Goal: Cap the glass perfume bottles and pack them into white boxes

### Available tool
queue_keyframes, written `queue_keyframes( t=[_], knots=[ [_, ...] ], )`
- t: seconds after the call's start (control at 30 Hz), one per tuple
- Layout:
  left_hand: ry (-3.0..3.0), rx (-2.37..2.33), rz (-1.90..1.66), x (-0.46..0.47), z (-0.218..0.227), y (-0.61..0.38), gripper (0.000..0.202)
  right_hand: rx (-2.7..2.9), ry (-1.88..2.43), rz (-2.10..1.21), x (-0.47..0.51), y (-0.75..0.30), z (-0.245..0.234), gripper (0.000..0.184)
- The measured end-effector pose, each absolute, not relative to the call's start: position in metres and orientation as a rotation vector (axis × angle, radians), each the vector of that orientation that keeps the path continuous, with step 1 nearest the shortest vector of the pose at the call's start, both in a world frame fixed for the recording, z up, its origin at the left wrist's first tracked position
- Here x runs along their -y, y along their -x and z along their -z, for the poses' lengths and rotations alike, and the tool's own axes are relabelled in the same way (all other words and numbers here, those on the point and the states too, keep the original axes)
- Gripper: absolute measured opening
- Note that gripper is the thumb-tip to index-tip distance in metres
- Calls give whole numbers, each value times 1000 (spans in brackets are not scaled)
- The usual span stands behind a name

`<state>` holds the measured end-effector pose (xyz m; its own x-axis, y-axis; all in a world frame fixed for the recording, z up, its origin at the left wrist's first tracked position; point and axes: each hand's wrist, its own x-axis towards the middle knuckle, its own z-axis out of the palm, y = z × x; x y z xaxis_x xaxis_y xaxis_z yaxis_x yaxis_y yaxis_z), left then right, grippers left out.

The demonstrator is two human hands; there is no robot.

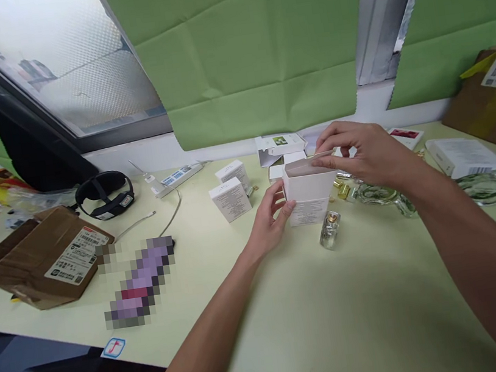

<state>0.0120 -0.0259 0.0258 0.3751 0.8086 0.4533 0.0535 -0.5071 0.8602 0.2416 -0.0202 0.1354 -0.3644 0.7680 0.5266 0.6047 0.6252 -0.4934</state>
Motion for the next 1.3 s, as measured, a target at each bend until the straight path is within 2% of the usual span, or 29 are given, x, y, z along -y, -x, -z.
queue_keyframes(
  t=[0.13,0.33,0.6,0.83,0.97,1.3],
  knots=[
    [-1819,-728,-1204,26,-26,-12,43,2225,1056,-209,15,-238,-125,28],
    [-1813,-744,-1198,27,-26,-13,42,2312,1039,-275,7,-239,-114,21],
    [-1815,-759,-1204,28,-26,-13,45,2459,1041,-334,8,-241,-114,24],
    [-1832,-759,-1203,30,-27,-14,43,2393,1516,-172,23,-220,-122,21],
    [-1830,-777,-1203,32,-29,-15,41,2360,1629,-187,28,-213,-125,18],
    [-1758,-805,-1217,35,-31,-17,40,2387,1372,-228,19,-220,-117,21]
  ],
)
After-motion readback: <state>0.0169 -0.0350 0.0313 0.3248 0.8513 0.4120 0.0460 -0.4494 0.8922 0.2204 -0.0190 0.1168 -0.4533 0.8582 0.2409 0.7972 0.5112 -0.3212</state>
